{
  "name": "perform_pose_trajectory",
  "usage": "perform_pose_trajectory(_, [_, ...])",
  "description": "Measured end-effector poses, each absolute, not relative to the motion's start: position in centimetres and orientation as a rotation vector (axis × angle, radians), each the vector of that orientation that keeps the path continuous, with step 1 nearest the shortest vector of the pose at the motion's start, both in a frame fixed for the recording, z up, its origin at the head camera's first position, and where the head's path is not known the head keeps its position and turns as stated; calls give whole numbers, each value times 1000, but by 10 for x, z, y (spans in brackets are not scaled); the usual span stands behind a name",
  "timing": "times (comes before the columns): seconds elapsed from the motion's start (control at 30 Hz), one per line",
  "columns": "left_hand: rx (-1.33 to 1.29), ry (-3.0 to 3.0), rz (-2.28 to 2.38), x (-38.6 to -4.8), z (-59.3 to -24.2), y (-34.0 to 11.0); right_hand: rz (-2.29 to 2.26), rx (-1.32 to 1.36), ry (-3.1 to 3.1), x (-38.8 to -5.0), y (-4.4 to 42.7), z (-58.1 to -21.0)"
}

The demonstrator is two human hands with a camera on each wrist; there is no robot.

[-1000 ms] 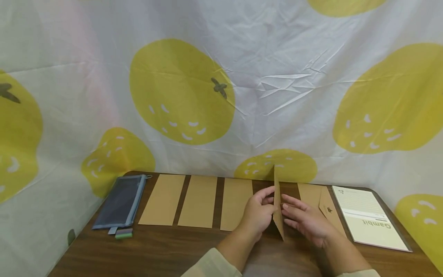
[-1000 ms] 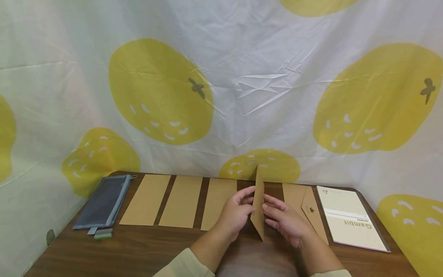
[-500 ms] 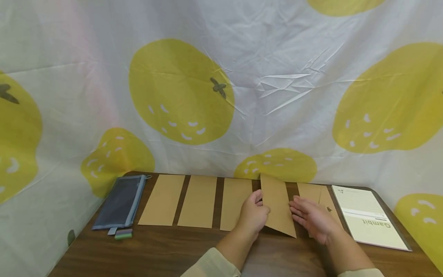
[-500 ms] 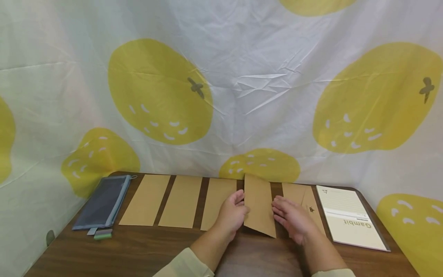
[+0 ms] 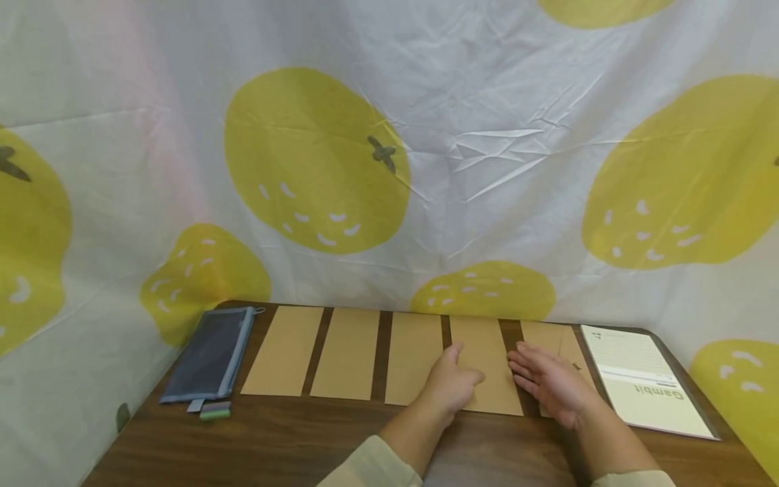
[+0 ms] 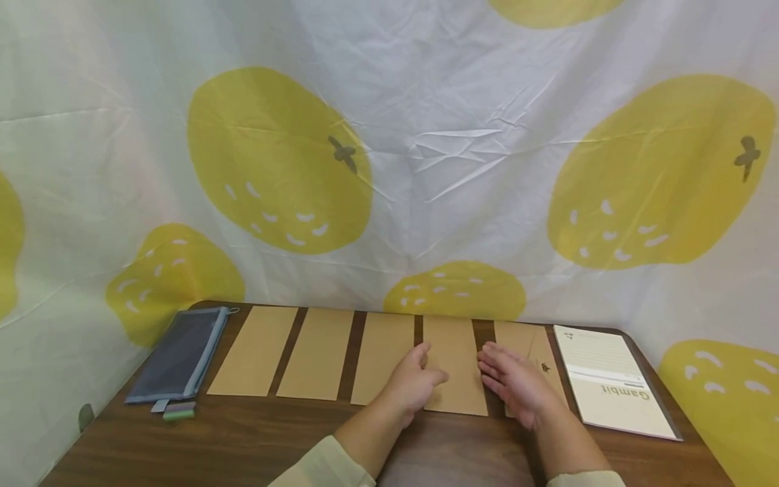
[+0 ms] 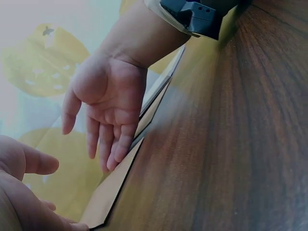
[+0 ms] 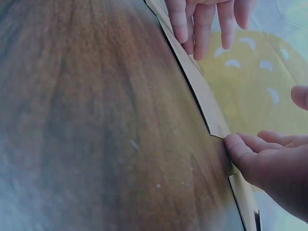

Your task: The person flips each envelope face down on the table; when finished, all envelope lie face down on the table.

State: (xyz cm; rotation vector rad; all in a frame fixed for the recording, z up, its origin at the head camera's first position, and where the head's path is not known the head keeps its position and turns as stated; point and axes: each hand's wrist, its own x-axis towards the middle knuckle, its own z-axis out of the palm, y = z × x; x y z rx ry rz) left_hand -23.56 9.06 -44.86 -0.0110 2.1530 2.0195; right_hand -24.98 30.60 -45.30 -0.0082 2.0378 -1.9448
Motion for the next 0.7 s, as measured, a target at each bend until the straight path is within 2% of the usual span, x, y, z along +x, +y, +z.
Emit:
perform_pose_trajectory(0.43, [156,2009,2013,-218,-455,121,-2031,36,2207,-254,354,-448])
perform_pose_trajectory(0.7, [181,1912,2042,-227,-449,155,-1968,131,2310,-251,399,-441])
